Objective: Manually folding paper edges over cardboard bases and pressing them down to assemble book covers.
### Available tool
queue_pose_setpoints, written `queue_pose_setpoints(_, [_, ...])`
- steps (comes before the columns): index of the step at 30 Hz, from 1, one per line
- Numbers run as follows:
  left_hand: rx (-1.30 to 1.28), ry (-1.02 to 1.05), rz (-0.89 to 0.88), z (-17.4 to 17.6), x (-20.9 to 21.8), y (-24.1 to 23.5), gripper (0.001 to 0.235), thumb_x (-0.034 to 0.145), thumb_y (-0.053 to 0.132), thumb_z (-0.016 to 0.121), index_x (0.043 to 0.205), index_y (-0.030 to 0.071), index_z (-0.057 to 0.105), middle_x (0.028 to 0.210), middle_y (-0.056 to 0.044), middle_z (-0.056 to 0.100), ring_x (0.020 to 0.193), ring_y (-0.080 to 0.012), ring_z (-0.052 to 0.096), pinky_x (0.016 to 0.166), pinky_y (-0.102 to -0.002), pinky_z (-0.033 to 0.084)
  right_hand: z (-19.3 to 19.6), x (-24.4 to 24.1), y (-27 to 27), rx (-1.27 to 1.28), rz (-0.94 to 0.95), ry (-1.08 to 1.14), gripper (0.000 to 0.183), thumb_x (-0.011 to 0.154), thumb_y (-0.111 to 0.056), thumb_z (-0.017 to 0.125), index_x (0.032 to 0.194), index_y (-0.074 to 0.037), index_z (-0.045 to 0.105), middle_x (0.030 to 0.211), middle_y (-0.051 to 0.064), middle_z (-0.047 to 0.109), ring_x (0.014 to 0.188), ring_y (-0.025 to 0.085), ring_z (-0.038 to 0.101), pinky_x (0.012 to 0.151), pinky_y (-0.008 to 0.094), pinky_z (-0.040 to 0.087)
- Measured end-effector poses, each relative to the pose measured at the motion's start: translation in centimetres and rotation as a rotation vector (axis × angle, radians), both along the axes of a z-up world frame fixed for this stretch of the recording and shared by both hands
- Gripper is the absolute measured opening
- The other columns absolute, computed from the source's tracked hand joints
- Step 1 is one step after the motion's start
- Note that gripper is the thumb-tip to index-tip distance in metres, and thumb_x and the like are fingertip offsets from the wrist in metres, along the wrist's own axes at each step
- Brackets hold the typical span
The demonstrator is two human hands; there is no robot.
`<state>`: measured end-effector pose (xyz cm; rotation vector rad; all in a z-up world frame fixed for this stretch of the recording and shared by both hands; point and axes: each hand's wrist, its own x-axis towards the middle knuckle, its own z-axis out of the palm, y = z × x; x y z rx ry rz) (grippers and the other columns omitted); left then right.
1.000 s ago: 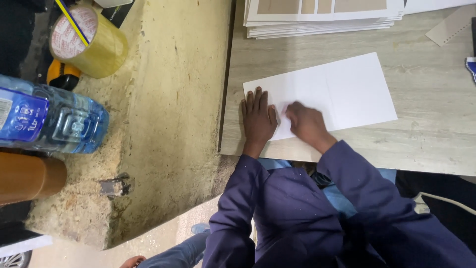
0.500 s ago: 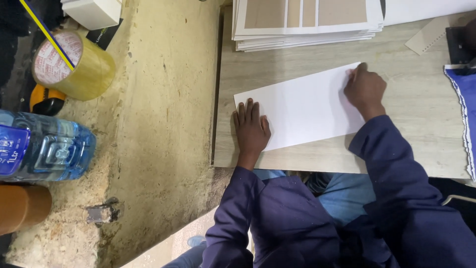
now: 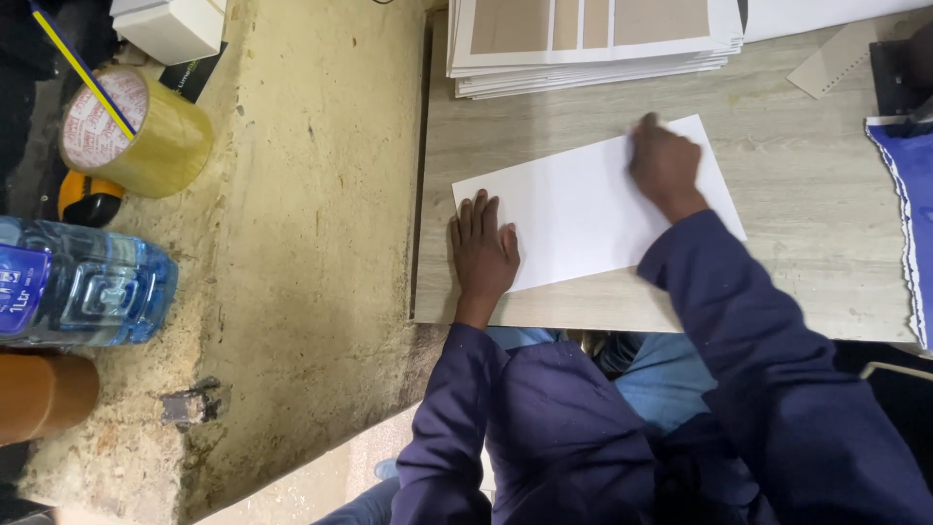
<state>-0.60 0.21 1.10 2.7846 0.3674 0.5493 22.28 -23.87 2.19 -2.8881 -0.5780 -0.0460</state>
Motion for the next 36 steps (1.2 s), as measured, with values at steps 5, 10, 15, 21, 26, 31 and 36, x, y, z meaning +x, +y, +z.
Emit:
queue_pose_setpoints(5, [-0.005, 0.057, 0.010, 0.4, 0.0, -0.3, 0.055, 0.112, 0.038, 0.048, 0.158, 0.009, 0.051, 0.170, -0.016, 0.045, 0.159, -0.0411, 0.037, 0.131, -0.060, 0.023, 0.1, -1.5, -10.6, 0.007, -0.096, -0.012, 0.034, 0.119, -0.032, 0.053, 0.131, -0.002, 0.066, 0.100, 0.026, 0.081, 0.092, 0.054, 0.079, 0.076, 0.063, 0.058])
queue_pose_setpoints(10, [0.019, 0.108, 0.023, 0.6, -0.1, -0.8, 0.054, 0.113, 0.037, 0.047, 0.159, 0.008, 0.050, 0.171, -0.017, 0.044, 0.160, -0.0414, 0.037, 0.131, -0.060, 0.022, 3.3, -9.4, -13.8, 0.078, -0.027, 0.147, 0.023, 0.116, -0.027, 0.056, 0.128, -0.012, 0.069, 0.106, 0.022, 0.083, 0.101, 0.051, 0.079, 0.085, 0.064, 0.059])
queue_pose_setpoints(15, [-0.035, 0.025, -0.055, -0.3, 0.1, -0.2, 0.061, 0.115, 0.040, 0.039, 0.164, 0.004, 0.043, 0.176, -0.016, 0.035, 0.164, -0.0407, 0.028, 0.133, -0.062, 0.018, 1.1, -6.4, -14.1, 0.021, 0.049, 0.083, 0.026, 0.106, -0.025, 0.060, 0.129, -0.023, 0.072, 0.111, 0.008, 0.084, 0.092, 0.043, 0.080, 0.063, 0.054, 0.058])
queue_pose_setpoints(21, [-0.022, 0.114, -0.001, 1.2, -0.1, -0.9, 0.059, 0.113, 0.040, 0.045, 0.161, 0.006, 0.047, 0.173, -0.019, 0.039, 0.163, -0.0408, 0.031, 0.132, -0.062, 0.019, -0.9, 4.7, -9.8, 0.076, -0.027, 0.056, 0.013, 0.112, -0.025, 0.063, 0.117, -0.025, 0.076, 0.105, 0.010, 0.084, 0.105, 0.045, 0.078, 0.087, 0.060, 0.058])
queue_pose_setpoints(26, [-0.047, 0.098, 0.009, 1.5, -0.2, -0.8, 0.060, 0.113, 0.041, 0.047, 0.161, 0.006, 0.047, 0.173, -0.019, 0.039, 0.163, -0.0400, 0.031, 0.132, -0.063, 0.019, -2.3, 7.6, -8.7, 0.133, 0.006, -0.013, 0.010, 0.111, -0.022, 0.068, 0.115, -0.024, 0.077, 0.101, 0.007, 0.083, 0.100, 0.043, 0.079, 0.082, 0.057, 0.059])
queue_pose_setpoints(31, [-0.050, 0.135, -0.005, 1.3, -0.3, -0.8, 0.061, 0.113, 0.042, 0.045, 0.162, 0.006, 0.047, 0.174, -0.019, 0.038, 0.164, -0.0392, 0.030, 0.133, -0.062, 0.017, 0.9, -0.9, -10.1, 0.184, 0.014, 0.052, 0.013, 0.110, -0.017, 0.066, 0.119, -0.020, 0.075, 0.108, 0.006, 0.083, 0.107, 0.041, 0.078, 0.087, 0.059, 0.059])
queue_pose_setpoints(36, [0.007, 0.146, 0.011, 1.6, -0.1, -1.0, 0.060, 0.113, 0.041, 0.047, 0.162, 0.006, 0.047, 0.174, -0.019, 0.038, 0.163, -0.0390, 0.030, 0.132, -0.062, 0.018, 3.4, -9.6, -11.0, 0.169, 0.075, 0.170, 0.013, 0.105, -0.015, 0.068, 0.114, -0.020, 0.076, 0.108, 0.006, 0.085, 0.105, 0.037, 0.080, 0.090, 0.057, 0.062])
